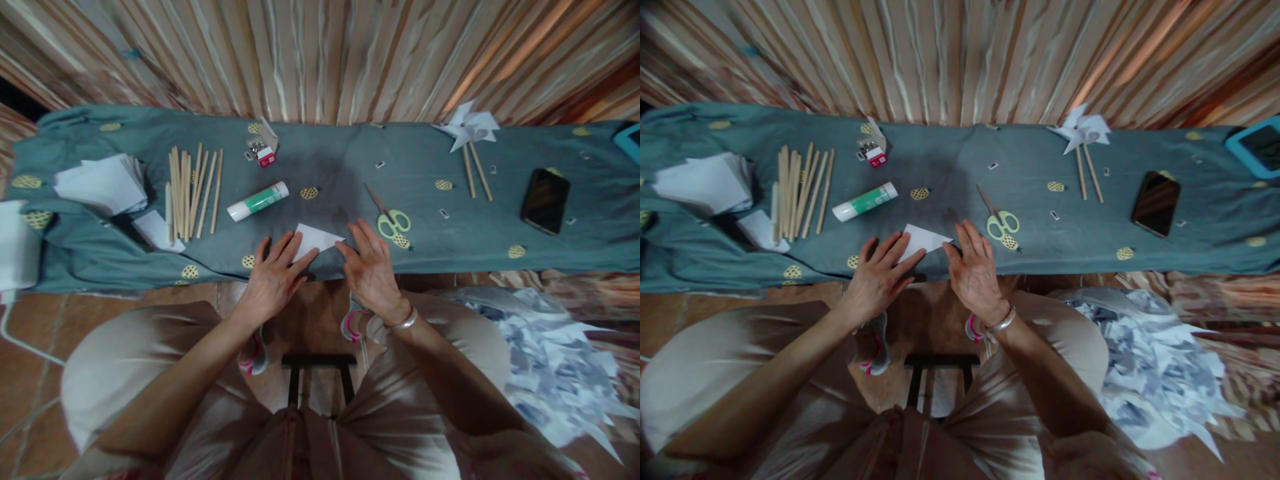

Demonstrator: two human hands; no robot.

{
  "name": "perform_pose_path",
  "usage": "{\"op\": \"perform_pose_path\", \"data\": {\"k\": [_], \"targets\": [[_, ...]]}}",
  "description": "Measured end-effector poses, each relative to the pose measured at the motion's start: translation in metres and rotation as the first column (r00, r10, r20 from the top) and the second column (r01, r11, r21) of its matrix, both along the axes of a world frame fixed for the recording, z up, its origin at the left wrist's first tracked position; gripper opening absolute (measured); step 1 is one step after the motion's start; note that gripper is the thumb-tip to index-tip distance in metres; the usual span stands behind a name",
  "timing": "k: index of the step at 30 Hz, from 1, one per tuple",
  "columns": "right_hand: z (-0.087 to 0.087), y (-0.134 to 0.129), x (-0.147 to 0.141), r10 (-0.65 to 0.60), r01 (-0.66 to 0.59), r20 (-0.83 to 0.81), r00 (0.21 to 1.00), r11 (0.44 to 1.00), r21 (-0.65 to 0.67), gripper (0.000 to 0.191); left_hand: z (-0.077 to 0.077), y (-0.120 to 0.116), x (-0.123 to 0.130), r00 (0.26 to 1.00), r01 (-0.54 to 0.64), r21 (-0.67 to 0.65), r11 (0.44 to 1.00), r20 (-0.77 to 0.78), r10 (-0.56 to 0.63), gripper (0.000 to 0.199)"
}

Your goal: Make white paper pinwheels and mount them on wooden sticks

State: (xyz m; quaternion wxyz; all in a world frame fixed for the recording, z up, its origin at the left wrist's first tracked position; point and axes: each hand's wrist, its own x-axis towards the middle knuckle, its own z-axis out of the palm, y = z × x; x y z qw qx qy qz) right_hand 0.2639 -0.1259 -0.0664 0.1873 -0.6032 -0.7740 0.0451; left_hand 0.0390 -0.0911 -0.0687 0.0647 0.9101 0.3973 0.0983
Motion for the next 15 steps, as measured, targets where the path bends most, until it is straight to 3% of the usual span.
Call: {"op": "perform_pose_path", "data": {"k": [9,15], "targets": [[-0.003,0.001,0.003,-0.001,-0.001,0.07,0.998,1.0,0.029,0.039,-0.005,-0.008,-0.033,1.0,0.002,-0.019,1.0,-0.01,-0.002,0.055],[-0.008,0.0,0.007,-0.013,0.013,0.025,1.0,1.0,0.022,0.039,-0.007,-0.013,-0.05,0.999,-0.011,0.019,1.0,-0.034,0.012,0.051]]}}
